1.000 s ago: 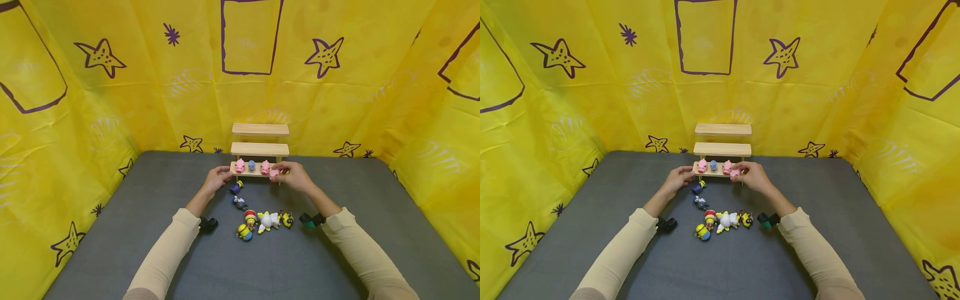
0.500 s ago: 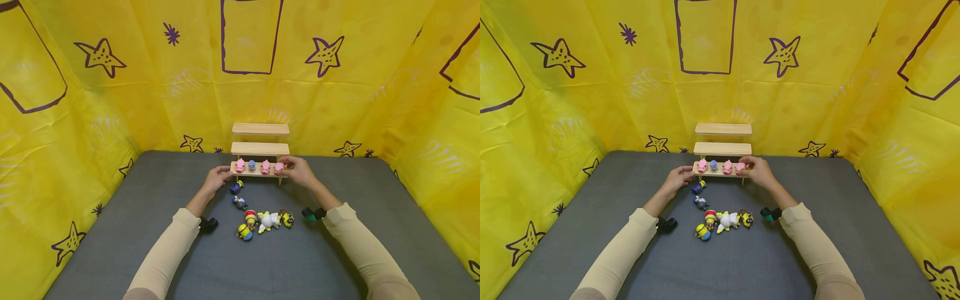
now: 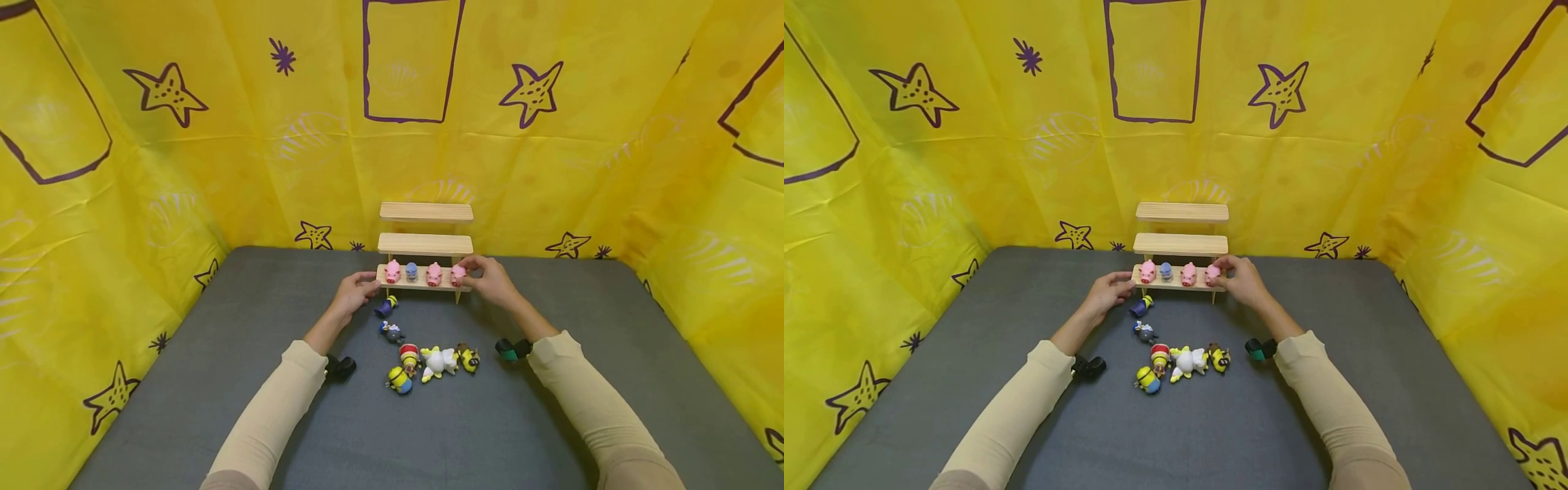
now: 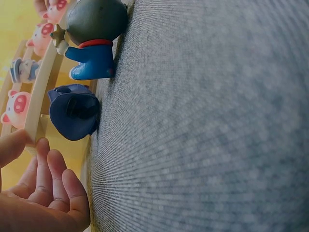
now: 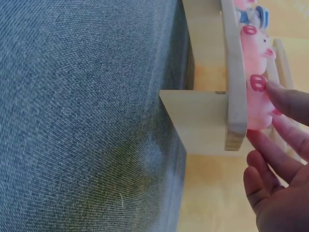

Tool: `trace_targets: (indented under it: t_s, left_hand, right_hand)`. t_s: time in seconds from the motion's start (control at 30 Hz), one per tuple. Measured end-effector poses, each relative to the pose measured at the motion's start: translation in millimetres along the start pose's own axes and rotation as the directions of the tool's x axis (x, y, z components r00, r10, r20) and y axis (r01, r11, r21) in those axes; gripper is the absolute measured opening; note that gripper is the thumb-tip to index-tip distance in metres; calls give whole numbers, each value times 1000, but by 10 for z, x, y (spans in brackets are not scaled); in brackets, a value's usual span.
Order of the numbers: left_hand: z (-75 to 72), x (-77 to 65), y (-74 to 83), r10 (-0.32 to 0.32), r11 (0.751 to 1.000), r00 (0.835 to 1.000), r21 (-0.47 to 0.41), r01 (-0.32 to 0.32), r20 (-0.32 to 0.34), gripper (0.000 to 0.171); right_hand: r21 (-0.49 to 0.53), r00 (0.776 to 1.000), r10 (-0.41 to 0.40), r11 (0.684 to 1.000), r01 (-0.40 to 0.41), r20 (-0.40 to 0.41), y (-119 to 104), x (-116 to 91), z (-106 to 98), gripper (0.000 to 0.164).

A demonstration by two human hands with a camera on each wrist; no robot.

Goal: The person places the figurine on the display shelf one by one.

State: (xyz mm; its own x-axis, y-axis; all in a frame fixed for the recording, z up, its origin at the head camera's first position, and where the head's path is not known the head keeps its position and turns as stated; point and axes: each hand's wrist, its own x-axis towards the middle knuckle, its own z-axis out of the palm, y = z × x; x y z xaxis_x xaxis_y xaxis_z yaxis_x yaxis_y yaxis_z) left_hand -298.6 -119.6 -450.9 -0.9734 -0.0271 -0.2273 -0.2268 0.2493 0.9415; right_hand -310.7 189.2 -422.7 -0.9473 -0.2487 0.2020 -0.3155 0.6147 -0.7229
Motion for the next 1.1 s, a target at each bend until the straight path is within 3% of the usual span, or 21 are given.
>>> trace_targets:
  t_s: [0.27, 0.8, 0.97, 1.1]
  left_hand:
    - [0, -3, -10, -5, 1000, 1000, -3, 5, 3, 39]
    - [9, 1, 3, 10, 1000, 1000, -11, -10, 10, 38]
    - [5, 10, 7, 7, 1000, 1000, -7, -7, 9, 39]
    - [1, 20, 13, 1, 1000, 1000, -6, -1, 10, 39]
  right_hand:
    - [-5, 1000, 7, 1000, -7, 14, 8, -5, -4, 35]
    - [-52, 995, 32, 998, -37, -99, -69, -131, -99, 37]
    - [-156, 998, 0, 988, -10, -66, -54, -239, -172, 32]
    - [-168, 1000, 18, 986, -20, -15, -50, -339, -236, 29]
